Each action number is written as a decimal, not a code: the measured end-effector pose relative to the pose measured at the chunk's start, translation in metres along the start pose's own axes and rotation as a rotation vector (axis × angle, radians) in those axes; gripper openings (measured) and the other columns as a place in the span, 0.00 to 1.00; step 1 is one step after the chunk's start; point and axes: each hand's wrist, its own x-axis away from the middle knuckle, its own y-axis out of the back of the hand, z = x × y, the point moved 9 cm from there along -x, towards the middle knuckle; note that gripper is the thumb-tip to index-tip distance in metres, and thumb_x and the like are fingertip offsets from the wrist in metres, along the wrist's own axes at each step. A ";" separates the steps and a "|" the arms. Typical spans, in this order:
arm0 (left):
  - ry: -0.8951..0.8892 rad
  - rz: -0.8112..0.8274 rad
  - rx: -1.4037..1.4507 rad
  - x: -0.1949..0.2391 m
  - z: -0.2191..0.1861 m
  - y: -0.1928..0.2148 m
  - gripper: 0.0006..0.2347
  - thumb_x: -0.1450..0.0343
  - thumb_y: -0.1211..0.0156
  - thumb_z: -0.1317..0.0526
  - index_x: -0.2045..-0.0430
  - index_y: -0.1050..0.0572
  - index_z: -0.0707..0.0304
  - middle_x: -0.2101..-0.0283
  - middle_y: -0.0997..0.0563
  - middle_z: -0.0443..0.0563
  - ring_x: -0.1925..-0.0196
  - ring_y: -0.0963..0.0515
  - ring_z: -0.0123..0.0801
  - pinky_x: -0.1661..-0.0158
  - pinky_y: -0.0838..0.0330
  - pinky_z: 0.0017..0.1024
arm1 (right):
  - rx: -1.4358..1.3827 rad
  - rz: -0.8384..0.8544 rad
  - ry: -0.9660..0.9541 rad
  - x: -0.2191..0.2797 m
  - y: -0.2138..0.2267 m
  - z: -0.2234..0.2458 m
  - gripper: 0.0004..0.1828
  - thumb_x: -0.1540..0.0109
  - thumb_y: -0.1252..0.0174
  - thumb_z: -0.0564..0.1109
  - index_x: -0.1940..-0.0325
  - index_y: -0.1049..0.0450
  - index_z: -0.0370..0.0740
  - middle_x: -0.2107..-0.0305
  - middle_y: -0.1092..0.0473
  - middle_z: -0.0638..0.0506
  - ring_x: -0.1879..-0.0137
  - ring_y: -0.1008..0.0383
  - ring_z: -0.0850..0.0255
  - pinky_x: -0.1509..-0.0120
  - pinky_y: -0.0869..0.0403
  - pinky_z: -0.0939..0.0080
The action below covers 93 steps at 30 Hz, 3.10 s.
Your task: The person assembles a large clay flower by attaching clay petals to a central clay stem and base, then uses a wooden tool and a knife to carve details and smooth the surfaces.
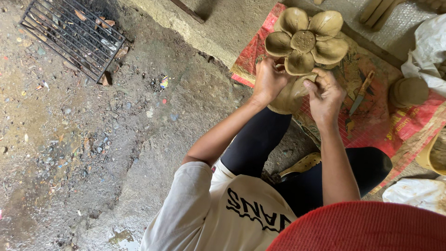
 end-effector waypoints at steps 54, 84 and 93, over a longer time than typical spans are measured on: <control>0.000 0.000 0.083 0.009 -0.017 0.014 0.16 0.39 0.25 0.66 0.61 0.19 0.76 0.61 0.13 0.62 0.62 0.11 0.34 0.59 0.17 0.31 | 0.320 0.043 0.136 0.007 -0.004 0.048 0.10 0.30 0.35 0.35 0.45 0.25 0.31 0.62 0.25 0.43 0.60 0.24 0.60 0.55 0.25 0.61; -0.100 0.043 0.082 0.010 -0.028 0.015 0.16 0.38 0.25 0.67 0.60 0.20 0.76 0.57 0.13 0.60 0.58 0.12 0.33 0.55 0.17 0.33 | -0.778 0.672 -0.237 -0.027 -0.007 -0.135 0.29 0.44 0.32 0.28 0.39 0.25 0.34 0.52 0.23 0.44 0.54 0.20 0.61 0.59 0.19 0.64; -0.143 0.465 0.256 0.003 0.020 -0.019 0.29 0.32 0.36 0.70 0.33 0.39 0.70 0.32 0.32 0.64 0.30 0.31 0.47 0.32 0.31 0.44 | -0.462 0.155 -0.088 -0.039 0.051 -0.067 0.17 0.34 0.48 0.31 0.44 0.21 0.35 0.49 0.21 0.51 0.47 0.20 0.66 0.36 0.22 0.69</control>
